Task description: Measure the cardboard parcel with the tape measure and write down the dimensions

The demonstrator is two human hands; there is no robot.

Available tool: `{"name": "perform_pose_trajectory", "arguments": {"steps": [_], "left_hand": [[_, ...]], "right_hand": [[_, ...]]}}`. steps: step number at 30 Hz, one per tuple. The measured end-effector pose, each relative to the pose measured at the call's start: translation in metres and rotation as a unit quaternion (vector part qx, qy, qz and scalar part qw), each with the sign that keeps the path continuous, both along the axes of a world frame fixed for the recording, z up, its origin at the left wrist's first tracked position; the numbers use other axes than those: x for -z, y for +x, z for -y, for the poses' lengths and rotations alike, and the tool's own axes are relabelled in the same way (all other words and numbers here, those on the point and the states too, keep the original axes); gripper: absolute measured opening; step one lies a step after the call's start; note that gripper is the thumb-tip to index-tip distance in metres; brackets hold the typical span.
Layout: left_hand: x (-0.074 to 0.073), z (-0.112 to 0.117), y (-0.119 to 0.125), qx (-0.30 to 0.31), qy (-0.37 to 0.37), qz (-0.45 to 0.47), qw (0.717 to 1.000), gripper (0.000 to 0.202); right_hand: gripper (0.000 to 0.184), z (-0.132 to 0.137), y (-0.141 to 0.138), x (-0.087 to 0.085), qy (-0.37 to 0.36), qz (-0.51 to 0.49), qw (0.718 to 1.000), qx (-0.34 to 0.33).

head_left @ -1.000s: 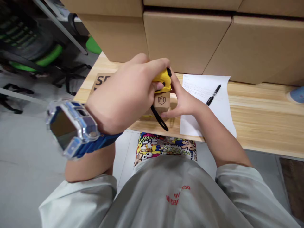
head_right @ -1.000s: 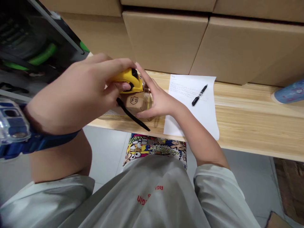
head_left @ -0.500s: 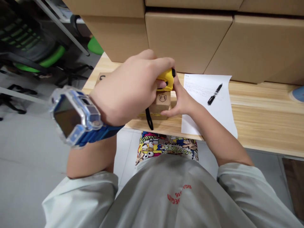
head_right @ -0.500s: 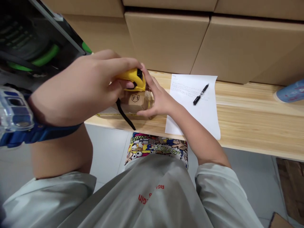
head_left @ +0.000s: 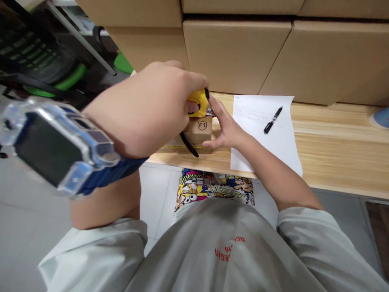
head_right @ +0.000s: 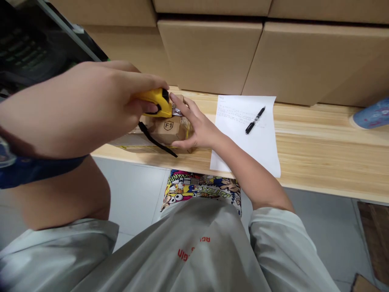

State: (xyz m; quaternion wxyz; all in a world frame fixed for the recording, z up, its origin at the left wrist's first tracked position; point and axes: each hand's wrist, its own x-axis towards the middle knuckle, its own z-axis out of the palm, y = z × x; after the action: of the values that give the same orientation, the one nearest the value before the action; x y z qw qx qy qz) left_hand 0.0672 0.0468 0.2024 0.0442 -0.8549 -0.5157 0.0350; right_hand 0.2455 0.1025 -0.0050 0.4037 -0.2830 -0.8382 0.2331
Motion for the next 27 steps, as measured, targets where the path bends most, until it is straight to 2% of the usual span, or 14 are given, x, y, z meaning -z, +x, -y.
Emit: {"name": "perform_pose_trajectory", "arguments": {"steps": [4,11,15,21,27], "left_hand": [[0.002,0.001,-0.021,-0.016,0.004,0.02,1.0,0.06],[0.013,0.008,-0.072,-0.029,0.038,0.106,0.993,0.07],[0.02,0.012,-0.106,-0.049,0.073,0.092,0.992,0.064],[0.029,0.013,-0.153,-0.054,0.082,0.118,0.988,0.06],[0.032,0.012,-0.173,-0.091,0.088,0.135,0.983,0.064]], "right_hand": [[0.126,-0.004,0.002,0.009,0.034,0.022,0.999,0.015],[0.115,-0.012,0.004,0.016,0.086,0.003,0.996,-0.008],[0.113,-0.012,0.006,0.013,0.066,0.002,0.998,-0.013],[0.119,-0.007,0.007,0.006,0.011,0.009,1.0,-0.002],[0.117,-0.001,0.005,0.0,-0.004,-0.004,1.0,0.016]]}}
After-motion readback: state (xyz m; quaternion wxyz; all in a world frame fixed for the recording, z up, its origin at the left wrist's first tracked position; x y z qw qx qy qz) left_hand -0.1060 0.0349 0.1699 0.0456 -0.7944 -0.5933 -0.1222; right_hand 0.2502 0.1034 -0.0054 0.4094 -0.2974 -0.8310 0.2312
